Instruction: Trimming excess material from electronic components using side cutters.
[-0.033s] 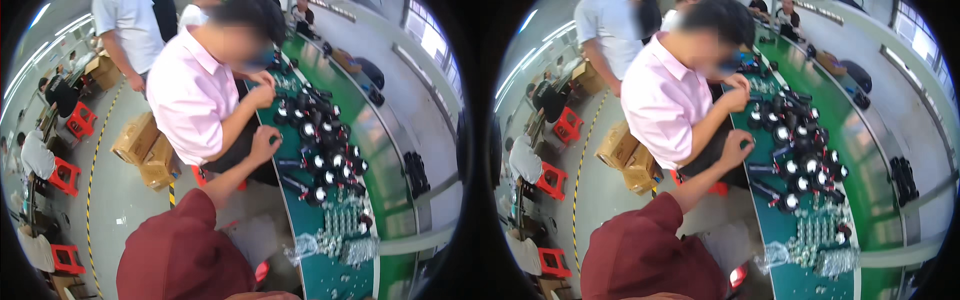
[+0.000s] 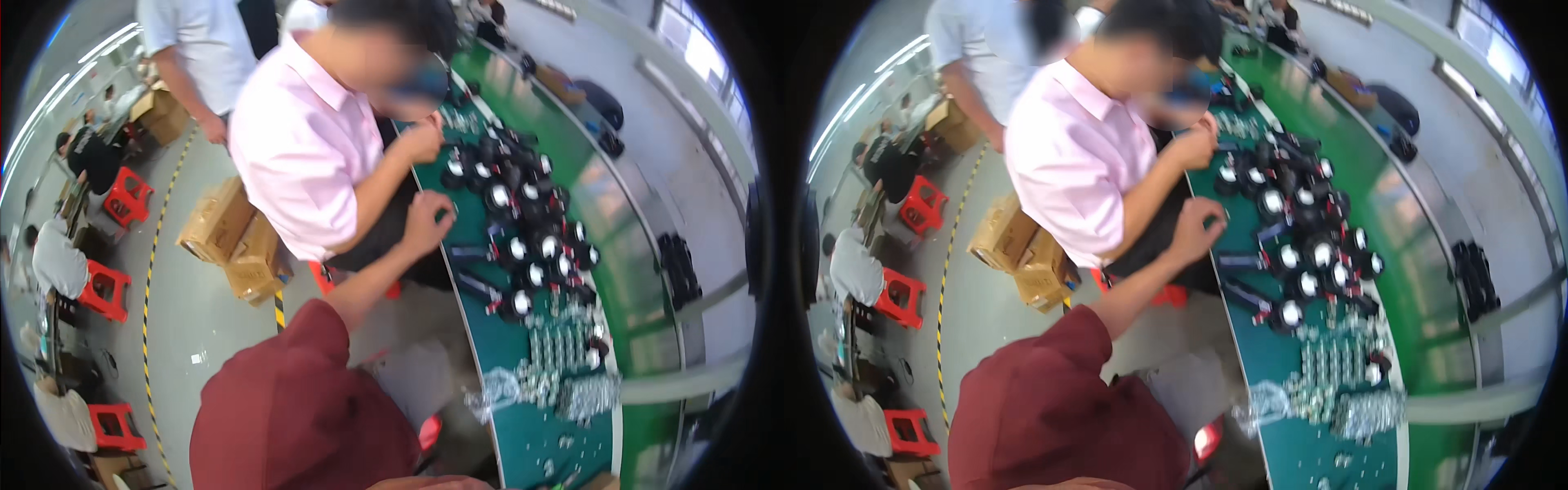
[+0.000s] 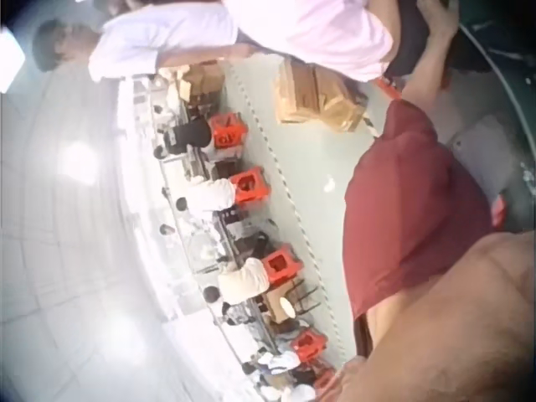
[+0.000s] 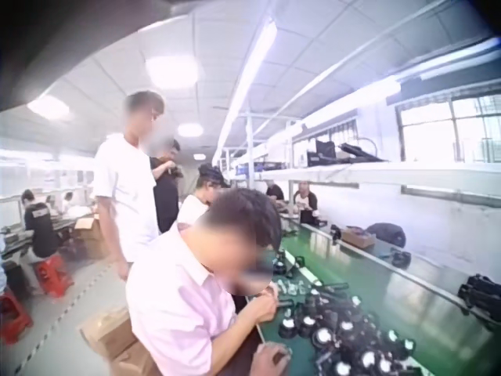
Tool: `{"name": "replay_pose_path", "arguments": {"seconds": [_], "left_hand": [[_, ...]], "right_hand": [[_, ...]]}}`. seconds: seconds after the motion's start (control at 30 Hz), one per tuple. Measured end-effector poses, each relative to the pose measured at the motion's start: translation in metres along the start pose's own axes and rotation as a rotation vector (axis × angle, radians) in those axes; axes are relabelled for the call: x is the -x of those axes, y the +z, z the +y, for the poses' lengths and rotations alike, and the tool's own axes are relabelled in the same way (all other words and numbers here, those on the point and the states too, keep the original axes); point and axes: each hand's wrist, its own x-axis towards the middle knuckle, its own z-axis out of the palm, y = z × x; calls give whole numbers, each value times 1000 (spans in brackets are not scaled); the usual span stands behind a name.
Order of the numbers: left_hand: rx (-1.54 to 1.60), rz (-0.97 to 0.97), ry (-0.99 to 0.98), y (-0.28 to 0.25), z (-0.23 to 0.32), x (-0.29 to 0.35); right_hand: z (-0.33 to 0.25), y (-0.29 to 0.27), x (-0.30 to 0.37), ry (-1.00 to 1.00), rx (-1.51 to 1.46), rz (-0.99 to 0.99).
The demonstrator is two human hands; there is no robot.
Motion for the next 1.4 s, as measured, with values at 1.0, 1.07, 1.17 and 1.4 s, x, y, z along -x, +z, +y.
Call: {"name": "replay_pose_path", "arguments": {"seconds": [1.0, 1.07, 1.17, 1.4], "left_hand": [[-372, -147, -138, 55, -27, -225], [-536, -245, -278, 69, -65, -248], [-594, -359, -385, 91, -69, -255], [-649, -480, -490, 107, -84, -258]], "right_hand": [[-30, -22, -18, 256, 41, -234], [-31, -16, -17, 191, -28, -166], [-32, -19, -17, 237, 1, -217], [-35, -23, -23, 197, -4, -204]]}}
